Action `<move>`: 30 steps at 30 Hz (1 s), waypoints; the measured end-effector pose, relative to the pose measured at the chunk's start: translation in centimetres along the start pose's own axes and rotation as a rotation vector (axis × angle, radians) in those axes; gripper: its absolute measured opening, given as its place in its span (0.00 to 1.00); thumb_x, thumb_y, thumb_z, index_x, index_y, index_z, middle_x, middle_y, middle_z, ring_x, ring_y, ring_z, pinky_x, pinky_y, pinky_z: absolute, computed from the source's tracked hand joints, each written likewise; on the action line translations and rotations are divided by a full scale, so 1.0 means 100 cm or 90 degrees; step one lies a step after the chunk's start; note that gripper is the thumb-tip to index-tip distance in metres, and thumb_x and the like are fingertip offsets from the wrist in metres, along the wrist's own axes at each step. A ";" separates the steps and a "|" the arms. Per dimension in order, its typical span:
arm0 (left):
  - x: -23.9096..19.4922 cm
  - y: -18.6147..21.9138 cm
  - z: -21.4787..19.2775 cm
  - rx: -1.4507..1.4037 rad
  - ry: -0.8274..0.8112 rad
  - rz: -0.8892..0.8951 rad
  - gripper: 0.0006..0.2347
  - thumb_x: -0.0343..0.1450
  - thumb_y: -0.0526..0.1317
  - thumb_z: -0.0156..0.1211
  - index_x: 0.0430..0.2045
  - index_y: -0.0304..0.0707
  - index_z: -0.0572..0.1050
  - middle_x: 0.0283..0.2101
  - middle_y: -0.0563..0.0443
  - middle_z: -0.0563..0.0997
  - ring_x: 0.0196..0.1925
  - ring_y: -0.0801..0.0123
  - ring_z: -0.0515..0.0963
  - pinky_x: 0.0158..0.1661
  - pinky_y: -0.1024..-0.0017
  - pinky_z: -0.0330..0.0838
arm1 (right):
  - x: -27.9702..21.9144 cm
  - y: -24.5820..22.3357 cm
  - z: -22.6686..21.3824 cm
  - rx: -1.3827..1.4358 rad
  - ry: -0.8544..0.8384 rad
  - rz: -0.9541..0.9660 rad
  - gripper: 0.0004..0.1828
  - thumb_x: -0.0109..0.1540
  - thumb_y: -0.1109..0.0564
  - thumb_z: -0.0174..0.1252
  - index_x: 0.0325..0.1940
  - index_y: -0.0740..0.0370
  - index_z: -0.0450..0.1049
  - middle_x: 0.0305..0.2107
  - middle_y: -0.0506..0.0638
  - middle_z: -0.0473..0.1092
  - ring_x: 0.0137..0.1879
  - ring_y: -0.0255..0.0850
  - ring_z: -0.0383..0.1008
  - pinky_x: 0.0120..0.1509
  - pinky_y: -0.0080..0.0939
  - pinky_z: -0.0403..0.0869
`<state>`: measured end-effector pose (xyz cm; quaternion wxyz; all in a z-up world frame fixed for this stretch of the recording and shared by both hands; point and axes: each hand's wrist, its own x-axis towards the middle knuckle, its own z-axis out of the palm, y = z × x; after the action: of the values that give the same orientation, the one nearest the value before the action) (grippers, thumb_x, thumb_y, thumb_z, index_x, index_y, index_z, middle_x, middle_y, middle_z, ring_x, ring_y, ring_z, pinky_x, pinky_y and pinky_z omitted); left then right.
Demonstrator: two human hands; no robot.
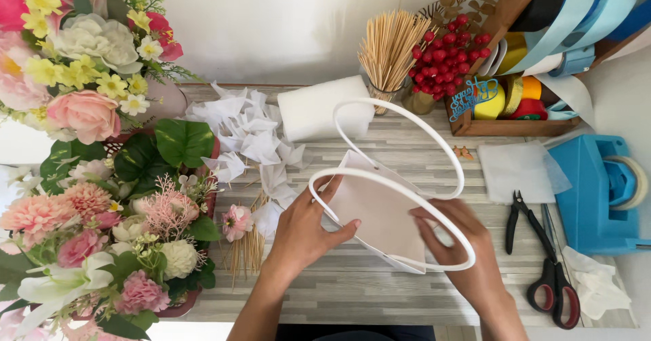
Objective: The person places a rectangular foam block into a white gift bag and then inserts several white paper decorative elements on sticks into the foam to create an arrangement.
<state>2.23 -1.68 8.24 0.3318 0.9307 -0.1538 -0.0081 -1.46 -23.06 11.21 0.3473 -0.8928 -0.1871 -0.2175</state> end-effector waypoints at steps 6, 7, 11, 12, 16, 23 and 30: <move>-0.008 0.005 0.008 -0.012 0.033 -0.012 0.28 0.57 0.55 0.57 0.52 0.52 0.60 0.55 0.54 0.62 0.48 0.62 0.70 0.36 0.58 0.70 | -0.029 0.031 0.011 -0.010 0.067 0.216 0.15 0.51 0.59 0.56 0.42 0.58 0.71 0.48 0.55 0.63 0.61 0.45 0.57 0.64 0.43 0.57; -0.009 0.006 0.007 -0.012 0.032 -0.012 0.28 0.57 0.55 0.57 0.52 0.52 0.60 0.55 0.54 0.62 0.48 0.62 0.70 0.36 0.58 0.70 | -0.029 0.033 0.012 -0.010 0.067 0.218 0.15 0.51 0.59 0.56 0.42 0.58 0.71 0.48 0.55 0.63 0.61 0.45 0.57 0.64 0.43 0.57; -0.011 0.002 0.003 -0.066 -0.010 0.005 0.28 0.57 0.51 0.60 0.52 0.54 0.60 0.57 0.56 0.58 0.45 0.66 0.71 0.38 0.63 0.69 | -0.025 0.039 0.013 0.196 0.046 0.396 0.22 0.51 0.62 0.52 0.51 0.58 0.64 0.55 0.51 0.56 0.60 0.41 0.59 0.51 0.40 0.72; -0.012 -0.001 0.002 -0.093 -0.017 0.033 0.27 0.56 0.49 0.61 0.50 0.54 0.63 0.58 0.56 0.57 0.39 0.66 0.74 0.37 0.66 0.70 | -0.023 0.040 0.011 0.210 0.028 0.433 0.24 0.52 0.62 0.50 0.53 0.55 0.62 0.56 0.48 0.56 0.61 0.39 0.57 0.49 0.39 0.72; -0.010 -0.020 0.002 -0.179 -0.029 0.118 0.23 0.61 0.54 0.51 0.49 0.50 0.64 0.58 0.52 0.57 0.35 0.64 0.74 0.34 0.68 0.71 | -0.023 0.049 0.015 0.234 0.049 0.417 0.26 0.50 0.66 0.46 0.53 0.54 0.64 0.56 0.46 0.56 0.60 0.35 0.56 0.40 0.33 0.69; -0.004 -0.026 0.010 -0.303 0.090 0.116 0.08 0.65 0.32 0.46 0.31 0.40 0.74 0.53 0.46 0.65 0.39 0.59 0.73 0.35 0.68 0.70 | -0.016 0.054 0.016 0.247 0.044 0.351 0.27 0.50 0.68 0.42 0.53 0.59 0.64 0.54 0.53 0.57 0.60 0.46 0.57 0.45 0.40 0.67; 0.005 -0.019 0.006 -0.447 0.091 0.112 0.14 0.57 0.29 0.45 0.33 0.36 0.71 0.57 0.35 0.57 0.58 0.38 0.57 0.51 0.50 0.60 | -0.010 0.052 0.022 0.269 0.057 0.298 0.24 0.53 0.68 0.38 0.53 0.64 0.65 0.51 0.60 0.59 0.59 0.55 0.56 0.56 0.54 0.62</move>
<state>3.19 -0.85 6.64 0.6406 0.7413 -0.1977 0.0336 0.79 -25.30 6.49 0.5735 -0.8093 -0.0023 -0.1270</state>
